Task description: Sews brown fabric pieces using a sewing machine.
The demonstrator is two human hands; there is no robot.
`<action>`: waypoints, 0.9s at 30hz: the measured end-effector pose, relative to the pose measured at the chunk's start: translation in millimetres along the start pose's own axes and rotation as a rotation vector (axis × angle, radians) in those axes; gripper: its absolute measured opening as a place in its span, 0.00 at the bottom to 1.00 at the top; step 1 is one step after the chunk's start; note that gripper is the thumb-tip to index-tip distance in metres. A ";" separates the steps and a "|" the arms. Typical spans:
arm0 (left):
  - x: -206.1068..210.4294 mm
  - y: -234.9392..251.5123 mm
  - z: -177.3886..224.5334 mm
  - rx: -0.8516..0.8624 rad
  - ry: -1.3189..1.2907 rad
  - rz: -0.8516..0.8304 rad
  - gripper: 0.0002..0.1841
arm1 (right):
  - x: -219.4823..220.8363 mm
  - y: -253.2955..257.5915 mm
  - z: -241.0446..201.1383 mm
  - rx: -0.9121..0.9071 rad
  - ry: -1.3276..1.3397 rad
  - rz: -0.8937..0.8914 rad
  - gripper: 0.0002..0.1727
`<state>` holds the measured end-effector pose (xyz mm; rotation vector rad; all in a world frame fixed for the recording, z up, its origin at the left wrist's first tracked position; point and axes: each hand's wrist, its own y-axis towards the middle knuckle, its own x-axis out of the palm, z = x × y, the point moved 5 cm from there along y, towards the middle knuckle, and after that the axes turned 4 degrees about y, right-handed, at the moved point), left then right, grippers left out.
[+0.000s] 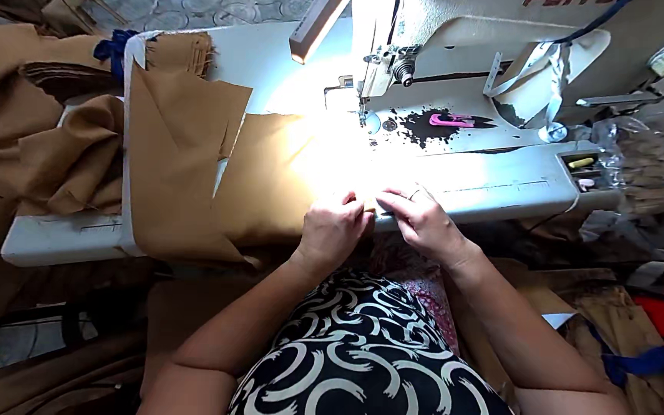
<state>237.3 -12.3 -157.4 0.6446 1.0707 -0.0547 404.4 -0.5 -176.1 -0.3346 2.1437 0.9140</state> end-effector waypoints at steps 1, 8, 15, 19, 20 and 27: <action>-0.3 1.0 -1.2 0.006 -0.010 0.019 0.07 | 1.6 -0.4 0.3 -0.010 0.002 0.002 0.21; 1.1 8.5 -6.0 0.044 -0.045 0.055 0.11 | 2.5 11.3 -2.5 -0.162 -0.057 -0.049 0.16; 1.3 78.8 -88.1 0.085 -0.031 -0.244 0.24 | 5.3 15.5 5.0 -0.188 -0.017 -0.107 0.21; 1.9 98.1 -123.0 -0.169 0.126 -0.470 0.30 | 1.5 18.2 1.3 -0.218 -0.063 -0.118 0.21; 1.9 98.6 -120.2 -0.135 0.148 -0.451 0.29 | 0.6 19.2 0.2 -0.224 -0.075 -0.119 0.20; 11.2 96.2 -110.8 -0.117 0.116 -0.527 0.31 | 0.7 19.2 4.1 -0.179 -0.068 -0.167 0.22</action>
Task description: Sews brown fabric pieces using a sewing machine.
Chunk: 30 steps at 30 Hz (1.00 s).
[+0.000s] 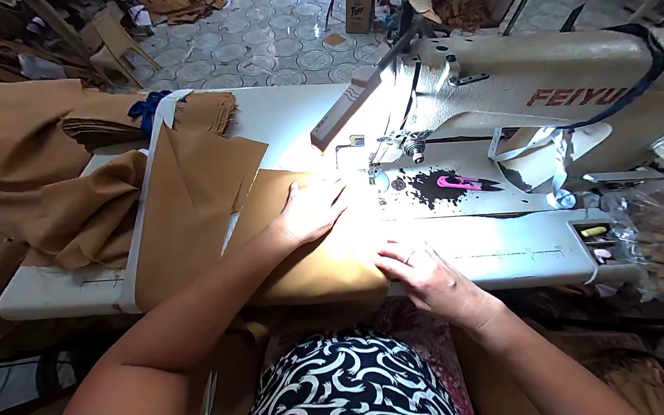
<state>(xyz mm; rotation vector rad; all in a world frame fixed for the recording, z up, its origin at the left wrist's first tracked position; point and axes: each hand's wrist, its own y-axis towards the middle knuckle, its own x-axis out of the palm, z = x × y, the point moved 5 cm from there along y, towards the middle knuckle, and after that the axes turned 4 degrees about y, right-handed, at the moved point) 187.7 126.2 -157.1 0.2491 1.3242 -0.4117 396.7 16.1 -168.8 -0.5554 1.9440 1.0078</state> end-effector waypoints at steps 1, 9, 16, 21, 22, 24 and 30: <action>-0.5 0.3 1.5 -0.031 0.003 -0.015 0.32 | 0.3 -1.1 0.7 -0.010 -0.014 0.012 0.22; 3.6 -49.1 48.1 0.560 0.010 0.339 0.15 | -6.0 1.6 -4.3 -0.073 -0.049 -0.040 0.19; 26.7 -67.3 35.3 0.586 -0.063 0.234 0.23 | -8.9 3.4 16.7 -0.086 0.155 -0.076 0.20; 23.1 -47.6 26.6 0.550 -0.056 0.167 0.25 | -11.3 15.0 35.7 -0.093 0.133 -0.054 0.22; 22.2 -41.6 24.0 0.543 -0.058 0.161 0.25 | -12.1 19.7 40.7 -0.101 0.133 -0.058 0.22; 20.9 -28.8 17.9 0.541 -0.052 0.171 0.25 | -13.6 30.1 51.1 -0.098 0.141 -0.075 0.22; 11.1 10.1 -0.8 0.552 -0.006 0.128 0.26 | -11.1 57.4 87.6 -0.065 0.188 -0.098 0.24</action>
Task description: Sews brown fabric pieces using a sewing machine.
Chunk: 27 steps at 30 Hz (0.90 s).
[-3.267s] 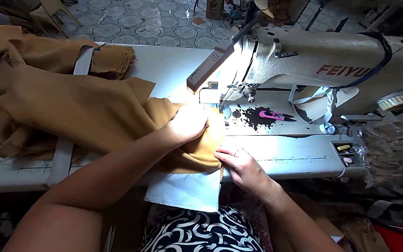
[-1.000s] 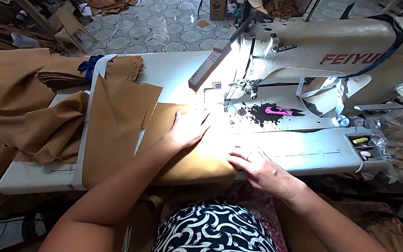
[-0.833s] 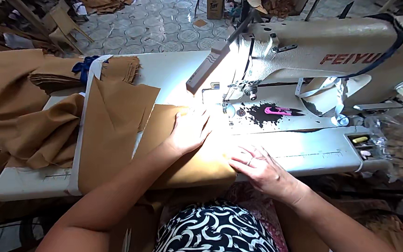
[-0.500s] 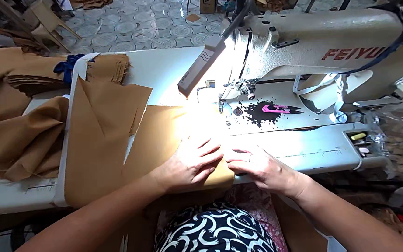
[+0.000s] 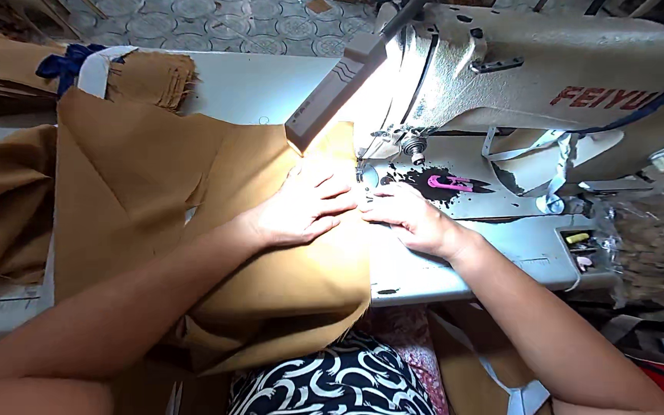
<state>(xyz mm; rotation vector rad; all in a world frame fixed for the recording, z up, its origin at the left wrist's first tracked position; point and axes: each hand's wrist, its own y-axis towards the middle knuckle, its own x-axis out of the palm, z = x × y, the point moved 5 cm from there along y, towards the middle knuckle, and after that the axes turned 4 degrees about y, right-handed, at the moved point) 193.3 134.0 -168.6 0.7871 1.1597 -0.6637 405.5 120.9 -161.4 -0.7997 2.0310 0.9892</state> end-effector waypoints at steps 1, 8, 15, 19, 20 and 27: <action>-0.5 3.9 -6.0 -0.017 -0.006 -0.033 0.26 | -1.4 4.0 5.3 0.005 -0.002 -0.006 0.24; -7.5 27.7 -38.0 -0.052 -0.048 -0.134 0.27 | -8.3 25.6 24.6 0.037 -0.116 -0.009 0.22; -8.1 31.2 -45.3 -0.048 -0.047 -0.150 0.27 | -4.0 25.0 24.5 0.041 -0.180 0.029 0.22; -8.8 34.6 -49.4 -0.031 -0.050 -0.167 0.26 | -2.4 25.0 22.7 0.073 -0.199 0.034 0.21; -10.6 35.5 -49.1 -0.048 -0.057 -0.200 0.26 | -2.2 24.7 21.5 0.093 -0.198 0.023 0.21; -30.0 18.6 51.4 -0.242 0.208 -0.150 0.29 | 9.6 -5.7 -21.9 0.289 -0.227 0.095 0.21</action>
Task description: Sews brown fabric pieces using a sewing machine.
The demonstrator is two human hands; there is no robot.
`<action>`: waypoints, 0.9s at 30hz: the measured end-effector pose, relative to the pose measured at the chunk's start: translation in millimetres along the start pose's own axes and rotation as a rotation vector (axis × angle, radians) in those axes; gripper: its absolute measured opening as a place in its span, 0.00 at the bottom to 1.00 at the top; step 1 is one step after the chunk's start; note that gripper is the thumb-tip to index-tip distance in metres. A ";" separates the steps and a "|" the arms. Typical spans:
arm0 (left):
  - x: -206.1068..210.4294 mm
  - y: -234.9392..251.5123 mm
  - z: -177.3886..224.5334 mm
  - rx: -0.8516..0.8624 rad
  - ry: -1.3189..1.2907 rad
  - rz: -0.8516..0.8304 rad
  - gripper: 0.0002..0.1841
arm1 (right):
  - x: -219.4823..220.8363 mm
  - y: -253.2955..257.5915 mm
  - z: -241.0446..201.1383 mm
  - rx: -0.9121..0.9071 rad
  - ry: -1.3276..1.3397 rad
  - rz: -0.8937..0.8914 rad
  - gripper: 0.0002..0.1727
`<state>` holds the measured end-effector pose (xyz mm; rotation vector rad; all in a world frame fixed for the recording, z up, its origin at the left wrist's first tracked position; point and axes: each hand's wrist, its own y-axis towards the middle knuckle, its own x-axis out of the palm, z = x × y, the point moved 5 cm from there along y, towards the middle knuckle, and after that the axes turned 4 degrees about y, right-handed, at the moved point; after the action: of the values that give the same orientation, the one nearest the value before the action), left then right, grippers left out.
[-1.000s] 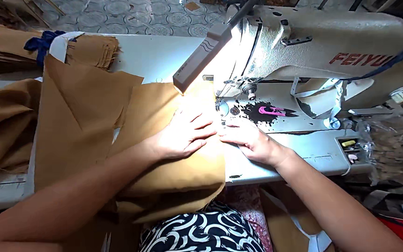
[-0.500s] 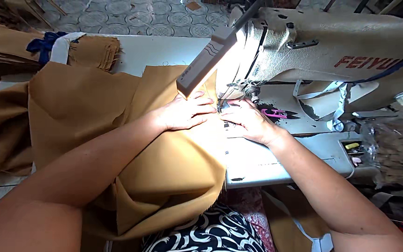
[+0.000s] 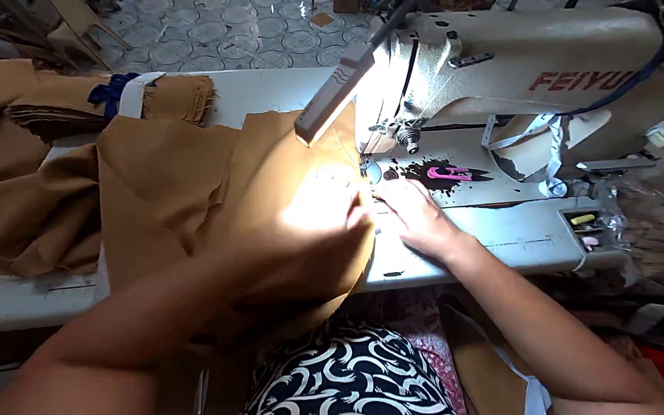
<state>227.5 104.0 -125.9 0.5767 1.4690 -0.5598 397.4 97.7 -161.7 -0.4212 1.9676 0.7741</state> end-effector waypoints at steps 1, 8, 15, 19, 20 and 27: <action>1.1 -16.5 21.6 -0.074 -0.008 0.001 0.35 | 2.2 -10.1 -5.6 0.001 0.012 0.037 0.21; 30.0 -41.4 12.2 -0.073 -0.282 0.301 0.14 | 5.5 -32.7 -19.9 -0.082 0.054 0.115 0.21; 12.5 -43.3 -3.6 -0.032 -0.666 0.269 0.17 | 3.6 -27.7 -18.5 -0.191 0.136 0.118 0.16; 27.3 -39.3 33.1 -0.001 -0.352 0.225 0.14 | 3.5 -25.1 -19.7 -0.205 0.162 0.116 0.15; 31.5 -39.2 38.0 0.025 -0.296 0.295 0.15 | 3.0 -24.2 -20.0 -0.204 0.159 0.119 0.15; 40.1 -18.6 8.3 0.135 -0.240 0.318 0.26 | 4.3 -4.3 -9.3 -0.078 0.178 0.057 0.15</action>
<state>222.4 84.7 -166.2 0.8038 1.0922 -0.4612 391.8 88.4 -163.7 -0.4968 2.1280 0.8773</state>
